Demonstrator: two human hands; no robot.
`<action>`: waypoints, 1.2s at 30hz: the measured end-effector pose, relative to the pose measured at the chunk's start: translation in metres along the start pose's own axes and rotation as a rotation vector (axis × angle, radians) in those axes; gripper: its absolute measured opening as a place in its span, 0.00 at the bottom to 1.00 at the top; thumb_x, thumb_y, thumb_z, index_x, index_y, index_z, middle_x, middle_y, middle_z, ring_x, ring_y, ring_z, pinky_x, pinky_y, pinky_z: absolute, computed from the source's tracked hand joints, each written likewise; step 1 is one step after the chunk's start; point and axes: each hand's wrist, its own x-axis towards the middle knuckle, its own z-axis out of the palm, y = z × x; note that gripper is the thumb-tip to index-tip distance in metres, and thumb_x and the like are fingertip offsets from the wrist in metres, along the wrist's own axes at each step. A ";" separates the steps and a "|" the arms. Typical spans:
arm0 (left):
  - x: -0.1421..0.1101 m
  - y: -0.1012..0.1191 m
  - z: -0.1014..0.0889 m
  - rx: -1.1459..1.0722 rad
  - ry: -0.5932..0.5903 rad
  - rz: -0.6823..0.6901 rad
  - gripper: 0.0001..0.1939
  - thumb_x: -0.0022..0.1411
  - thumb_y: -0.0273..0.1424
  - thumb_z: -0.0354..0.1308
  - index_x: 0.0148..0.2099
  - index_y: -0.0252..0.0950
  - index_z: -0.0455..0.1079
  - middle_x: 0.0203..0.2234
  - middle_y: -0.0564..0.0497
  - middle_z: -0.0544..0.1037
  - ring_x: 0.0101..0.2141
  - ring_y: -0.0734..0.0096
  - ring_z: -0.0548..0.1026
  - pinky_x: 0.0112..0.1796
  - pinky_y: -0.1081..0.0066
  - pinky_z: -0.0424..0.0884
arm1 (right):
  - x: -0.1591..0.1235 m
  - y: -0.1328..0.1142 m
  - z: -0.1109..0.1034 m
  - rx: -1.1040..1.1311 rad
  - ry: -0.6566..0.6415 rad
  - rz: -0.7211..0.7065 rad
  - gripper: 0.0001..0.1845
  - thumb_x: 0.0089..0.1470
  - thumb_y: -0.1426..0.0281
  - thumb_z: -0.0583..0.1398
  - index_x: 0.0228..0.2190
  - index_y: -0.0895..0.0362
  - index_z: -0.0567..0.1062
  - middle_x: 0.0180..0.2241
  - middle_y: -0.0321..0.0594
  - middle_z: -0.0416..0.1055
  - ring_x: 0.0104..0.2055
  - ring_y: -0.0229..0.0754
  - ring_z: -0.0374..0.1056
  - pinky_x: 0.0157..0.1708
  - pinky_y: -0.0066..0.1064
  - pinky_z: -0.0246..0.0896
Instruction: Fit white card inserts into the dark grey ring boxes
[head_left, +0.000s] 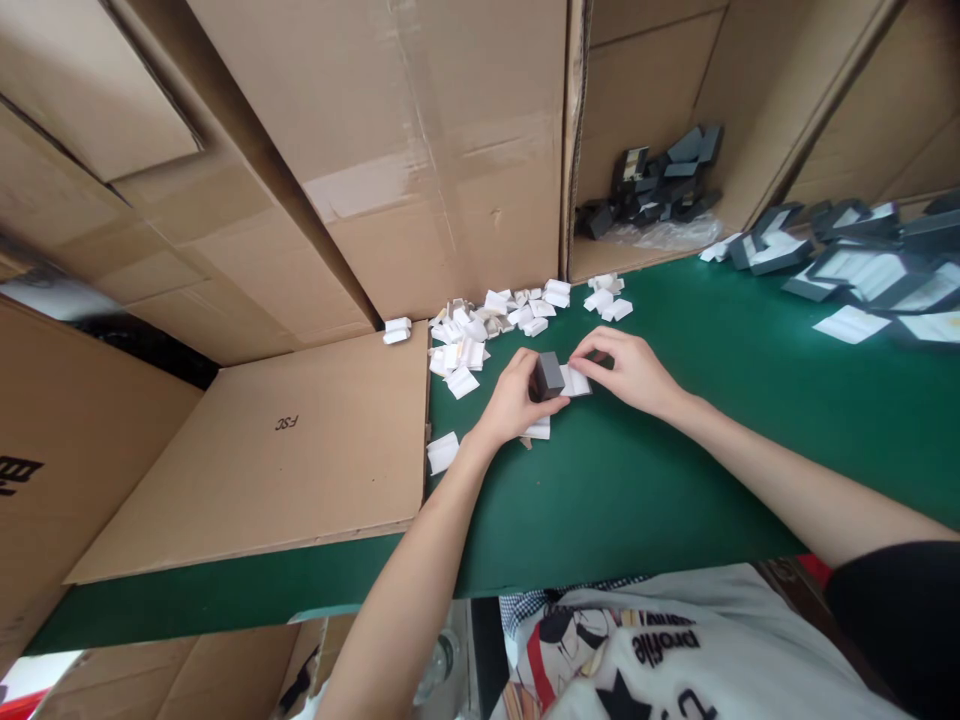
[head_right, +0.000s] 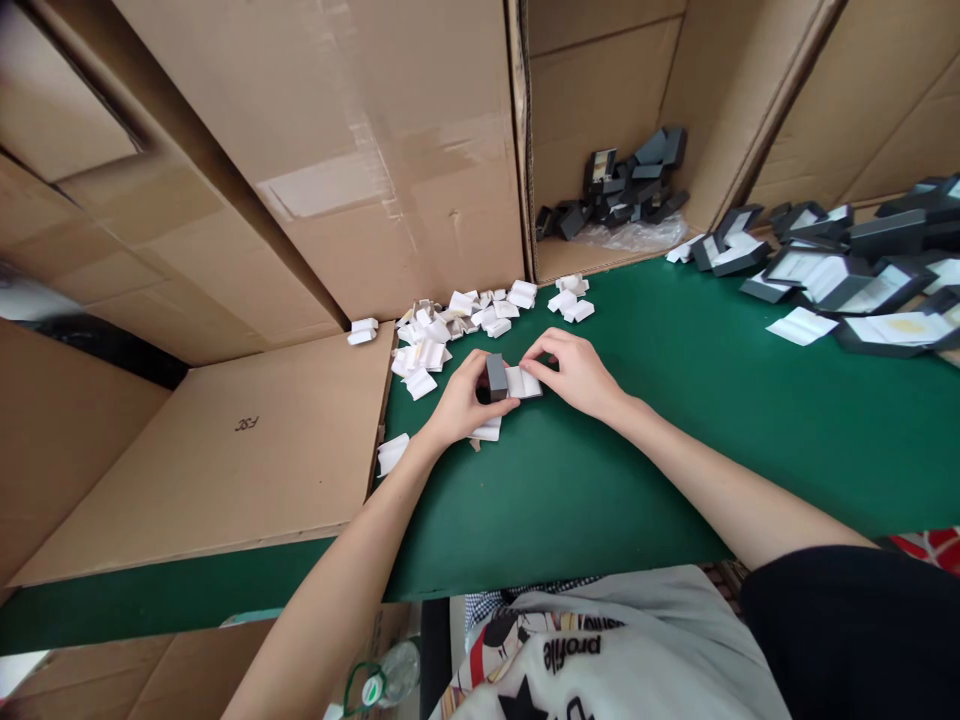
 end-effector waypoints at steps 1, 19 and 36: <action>0.000 0.000 0.000 0.001 0.000 -0.002 0.19 0.50 0.34 0.65 0.43 0.35 0.64 0.35 0.49 0.65 0.32 0.70 0.65 0.31 0.70 0.65 | 0.000 0.000 -0.003 -0.015 -0.029 -0.011 0.09 0.53 0.64 0.58 0.29 0.55 0.74 0.33 0.40 0.71 0.35 0.42 0.67 0.35 0.35 0.61; 0.002 -0.003 0.000 -0.014 -0.003 -0.035 0.20 0.49 0.37 0.65 0.42 0.33 0.65 0.34 0.49 0.66 0.31 0.69 0.67 0.30 0.69 0.66 | 0.000 0.008 0.012 0.156 -0.024 0.172 0.12 0.54 0.60 0.56 0.29 0.56 0.70 0.29 0.39 0.71 0.30 0.40 0.65 0.32 0.34 0.60; 0.004 -0.013 -0.001 -0.628 0.112 -0.257 0.35 0.49 0.28 0.65 0.58 0.39 0.58 0.49 0.44 0.70 0.47 0.64 0.71 0.47 0.61 0.68 | 0.002 0.006 0.017 0.250 -0.016 0.305 0.10 0.49 0.64 0.59 0.33 0.56 0.74 0.30 0.40 0.74 0.32 0.42 0.68 0.36 0.38 0.62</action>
